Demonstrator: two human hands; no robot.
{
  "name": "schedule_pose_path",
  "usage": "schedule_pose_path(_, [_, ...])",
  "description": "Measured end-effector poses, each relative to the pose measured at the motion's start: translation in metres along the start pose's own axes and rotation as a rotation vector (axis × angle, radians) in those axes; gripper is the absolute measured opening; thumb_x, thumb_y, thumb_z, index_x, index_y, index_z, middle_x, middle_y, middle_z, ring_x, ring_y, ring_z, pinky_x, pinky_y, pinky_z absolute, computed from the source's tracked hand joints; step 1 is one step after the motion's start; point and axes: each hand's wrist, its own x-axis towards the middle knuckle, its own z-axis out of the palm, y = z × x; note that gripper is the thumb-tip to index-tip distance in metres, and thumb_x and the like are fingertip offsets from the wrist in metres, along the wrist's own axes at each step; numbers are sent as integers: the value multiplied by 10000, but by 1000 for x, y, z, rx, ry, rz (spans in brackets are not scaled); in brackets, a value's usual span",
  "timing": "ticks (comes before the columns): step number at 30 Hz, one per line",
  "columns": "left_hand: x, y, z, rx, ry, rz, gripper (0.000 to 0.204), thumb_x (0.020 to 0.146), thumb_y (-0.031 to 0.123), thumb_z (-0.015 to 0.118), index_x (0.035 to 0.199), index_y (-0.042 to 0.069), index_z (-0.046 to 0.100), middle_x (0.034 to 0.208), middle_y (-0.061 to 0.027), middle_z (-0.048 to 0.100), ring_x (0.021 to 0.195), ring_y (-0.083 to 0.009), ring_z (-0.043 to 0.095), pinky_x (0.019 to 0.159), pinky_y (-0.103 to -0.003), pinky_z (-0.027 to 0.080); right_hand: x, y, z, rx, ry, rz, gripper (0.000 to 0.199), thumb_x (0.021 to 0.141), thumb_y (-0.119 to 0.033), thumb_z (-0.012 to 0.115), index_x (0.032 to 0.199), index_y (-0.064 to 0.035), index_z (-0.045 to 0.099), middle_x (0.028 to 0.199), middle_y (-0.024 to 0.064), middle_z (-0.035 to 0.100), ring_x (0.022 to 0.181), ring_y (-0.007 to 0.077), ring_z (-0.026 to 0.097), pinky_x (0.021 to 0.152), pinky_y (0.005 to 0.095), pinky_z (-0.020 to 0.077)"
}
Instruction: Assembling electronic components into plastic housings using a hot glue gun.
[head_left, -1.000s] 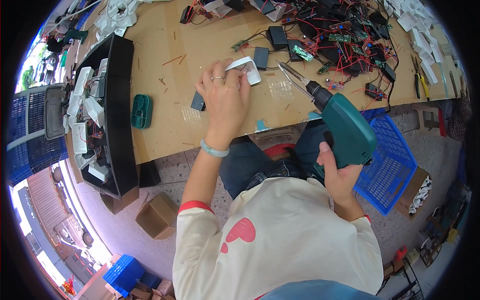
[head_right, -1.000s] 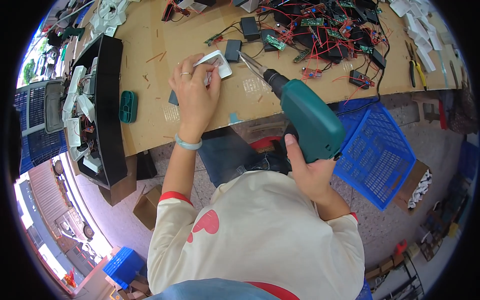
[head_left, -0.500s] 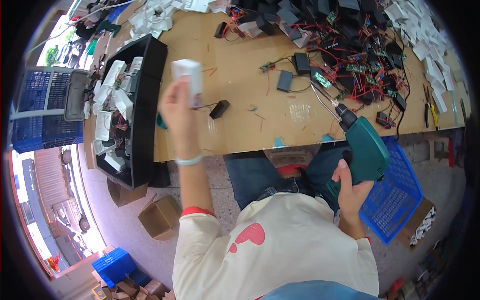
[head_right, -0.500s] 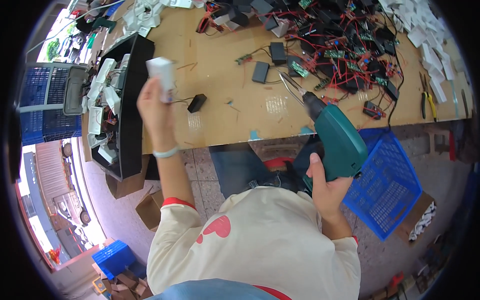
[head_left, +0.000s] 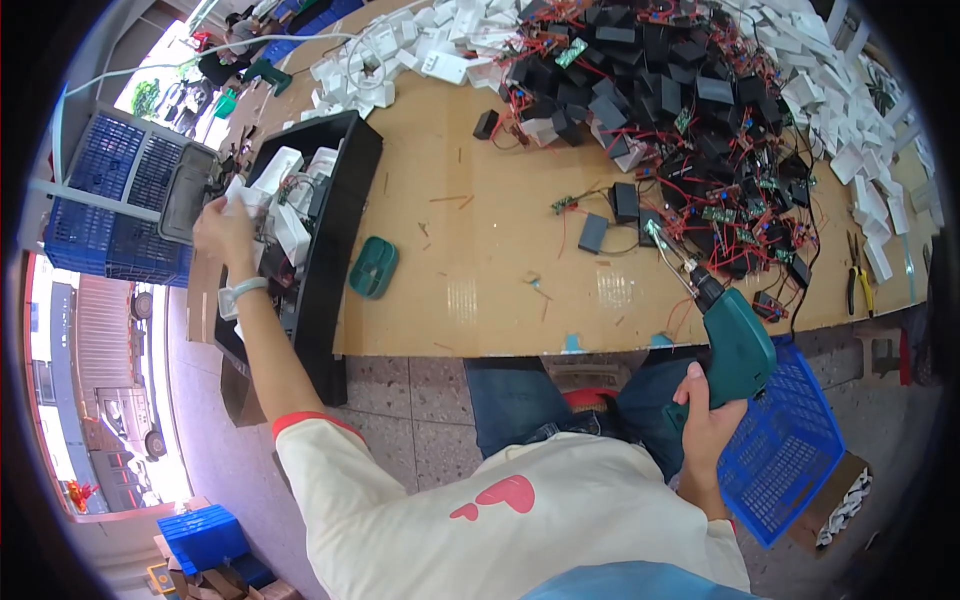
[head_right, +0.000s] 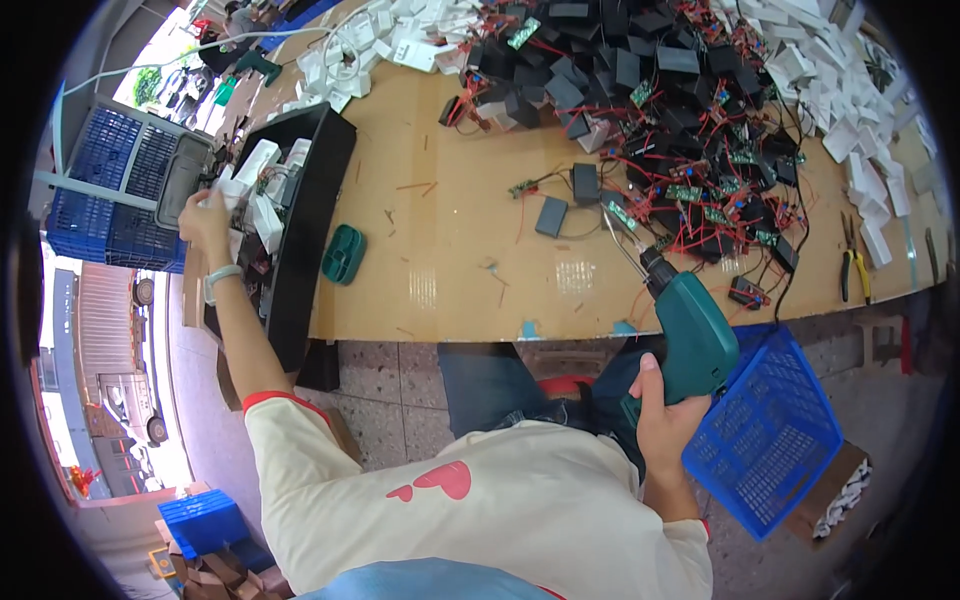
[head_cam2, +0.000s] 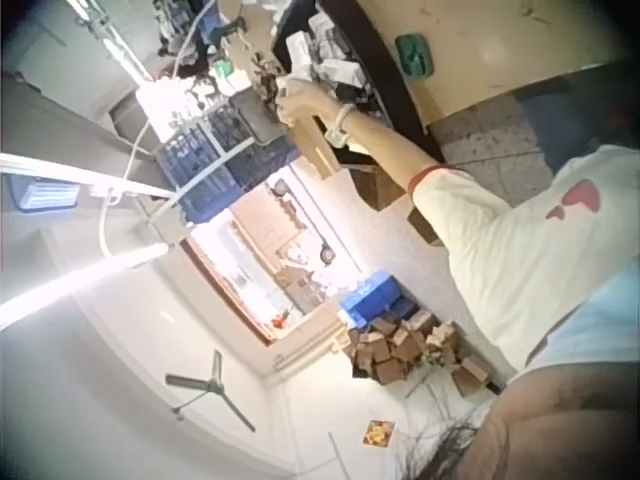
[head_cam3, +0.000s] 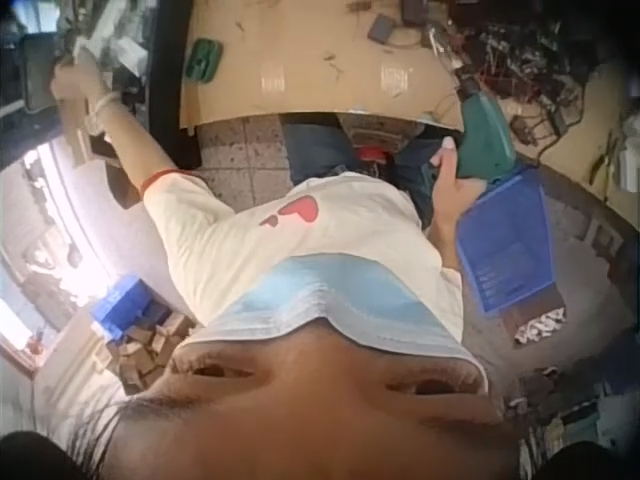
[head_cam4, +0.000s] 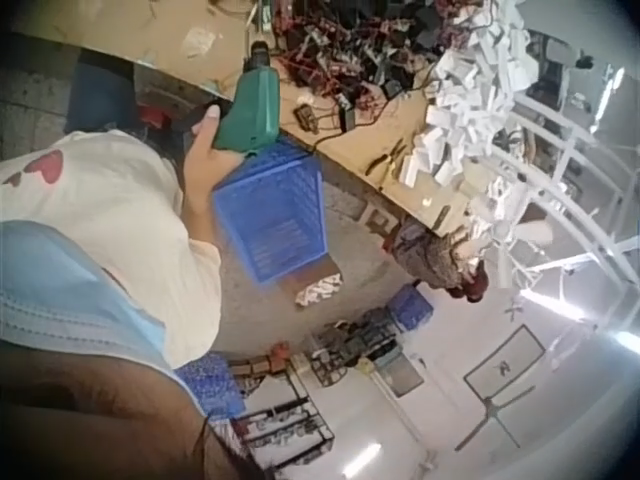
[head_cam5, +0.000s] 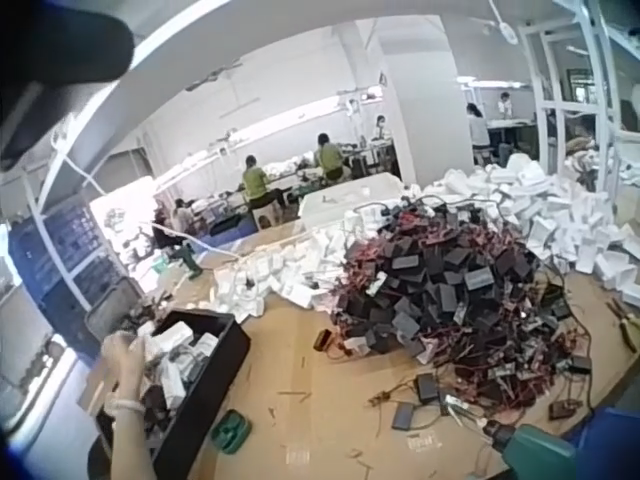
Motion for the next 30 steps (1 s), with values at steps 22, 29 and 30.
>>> schedule_pose_path(22, [89, 506, 252, -757, -960, 594, 668, 913, 611, 506, 1448, 211, 531, 1527, -193, 434, 1346, -416, 463, 1122, -406, 372, 86, -24, -10, -79, 690, -179, 358, 981, -99, 579, 1292, 59, 498, 658, 26, 425, 558, 117, 417, 530, 298, 380])
schedule_pose_path(29, [54, 436, 202, -934, -826, 632, 450, 931, 376, 523, 1293, 147, 660, 1126, -197, 711, 1037, -345, 672, 927, -409, 505, 84, -21, -19, 19, 614, -208, 325, 984, -98, 573, 1269, 48, 519, 701, 12, 417, 584, 106, 412, 549, 273, 372])
schedule_pose_path(30, [49, 422, 200, -884, -907, 752, 414, 917, 359, 541, 1219, 114, 683, 1082, -203, 712, 999, -350, 677, 893, -420, 515, 82, -23, -15, 56, 602, -210, 310, 983, -91, 572, 1256, 49, 524, 710, 9, 421, 588, 106, 416, 557, 266, 373])
